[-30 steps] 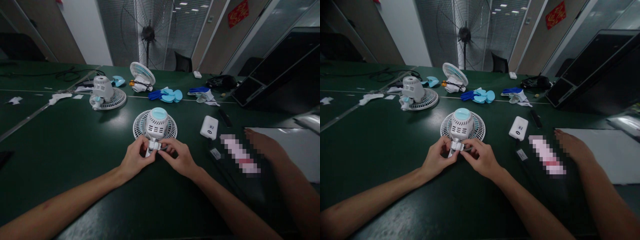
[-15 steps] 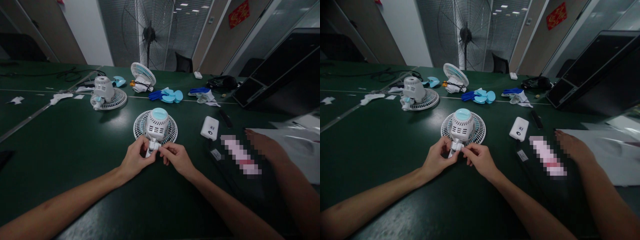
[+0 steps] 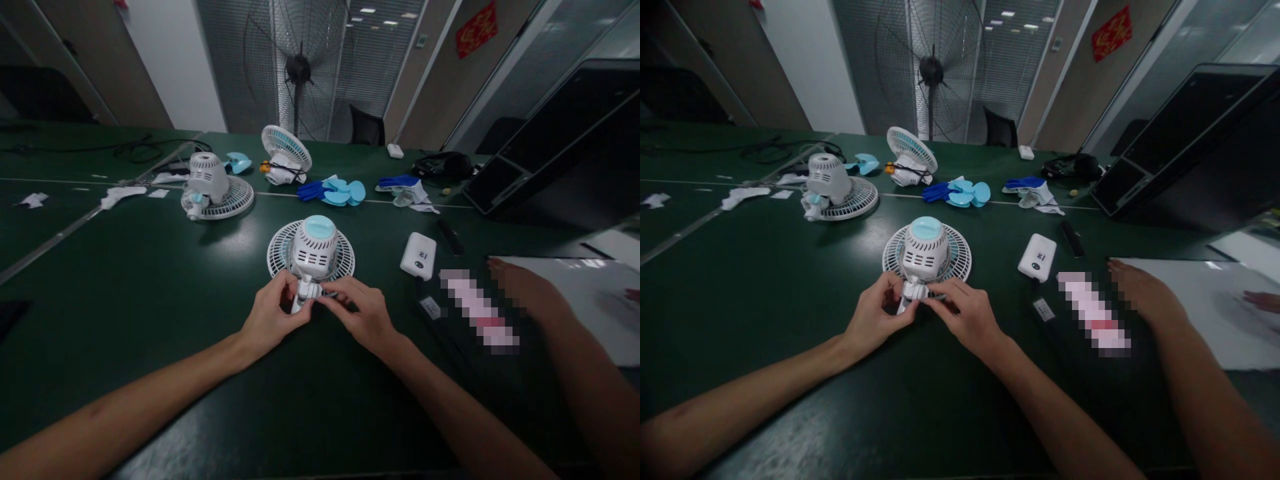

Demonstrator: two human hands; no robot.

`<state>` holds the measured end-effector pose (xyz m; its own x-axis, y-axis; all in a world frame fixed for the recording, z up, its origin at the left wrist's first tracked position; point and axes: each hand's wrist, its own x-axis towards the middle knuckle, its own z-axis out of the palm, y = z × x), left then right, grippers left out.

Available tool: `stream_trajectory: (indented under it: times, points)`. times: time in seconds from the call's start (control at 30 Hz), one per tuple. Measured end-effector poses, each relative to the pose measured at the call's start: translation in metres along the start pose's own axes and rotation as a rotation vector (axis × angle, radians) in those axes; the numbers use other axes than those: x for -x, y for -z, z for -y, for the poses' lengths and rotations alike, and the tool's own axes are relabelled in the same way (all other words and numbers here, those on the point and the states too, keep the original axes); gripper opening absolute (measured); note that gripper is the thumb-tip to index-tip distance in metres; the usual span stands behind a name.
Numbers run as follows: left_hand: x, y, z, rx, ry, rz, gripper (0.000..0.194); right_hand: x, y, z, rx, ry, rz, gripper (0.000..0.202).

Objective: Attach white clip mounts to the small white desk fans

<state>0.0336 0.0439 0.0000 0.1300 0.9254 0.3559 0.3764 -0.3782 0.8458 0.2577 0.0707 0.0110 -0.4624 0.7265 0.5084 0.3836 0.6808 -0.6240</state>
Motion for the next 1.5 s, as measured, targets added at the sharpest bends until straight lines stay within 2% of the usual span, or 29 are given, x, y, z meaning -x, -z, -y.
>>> stream_trajectory:
  times: [0.07,0.13,0.2,0.33,0.4,0.43,0.5,0.57,0.67,0.73,0.93,1.07,1.5]
  points:
    - [0.0,0.0,0.0,-0.006,-0.003,-0.008,0.025,-0.001,-0.003,0.001,-0.018,-0.017,-0.022,0.018]
    - [0.001,0.001,0.0,-0.013,-0.006,-0.011,0.025,-0.001,-0.007,0.003,-0.082,-0.1,-0.036,0.015]
    - [0.001,0.001,-0.001,-0.02,-0.007,-0.006,0.024,-0.003,-0.012,0.006,-0.221,-0.279,-0.022,0.02]
    - [0.001,0.001,0.0,-0.028,-0.016,0.001,0.023,-0.008,-0.02,0.008,-0.736,-0.755,0.07,0.041]
    - [0.0,0.0,0.001,-0.028,-0.016,0.003,0.023,-0.01,-0.019,0.008,-0.86,-0.849,0.106,0.042]
    - [0.0,0.0,0.001,-0.027,-0.014,0.005,0.023,-0.01,-0.017,0.007,-0.842,-0.842,0.104,0.04]
    - [0.0,-0.001,0.002,-0.023,-0.008,0.008,0.024,-0.009,-0.011,0.006,-0.678,-0.727,0.059,0.032]
    - [0.0,-0.001,0.003,-0.014,-0.008,0.007,0.024,-0.006,-0.004,0.004,-0.421,-0.494,0.019,0.024]
    - [0.0,-0.001,0.002,-0.005,-0.015,0.003,0.024,-0.004,0.005,0.002,-0.071,-0.101,0.061,0.017]
    - [0.0,0.0,0.0,-0.008,-0.019,-0.002,0.024,-0.004,0.007,0.001,0.028,0.026,0.075,0.017]
    - [0.0,0.0,-0.003,-0.015,-0.015,-0.005,0.023,-0.004,0.004,-0.003,-0.017,0.039,0.098,0.016]
    - [0.0,0.0,-0.002,-0.025,-0.015,-0.001,0.024,-0.003,0.0,-0.005,-0.047,0.024,0.068,0.011]
    - [0.0,0.0,0.0,-0.059,-0.048,0.009,0.023,-0.001,-0.008,0.004,-0.159,-0.194,0.021,0.013]
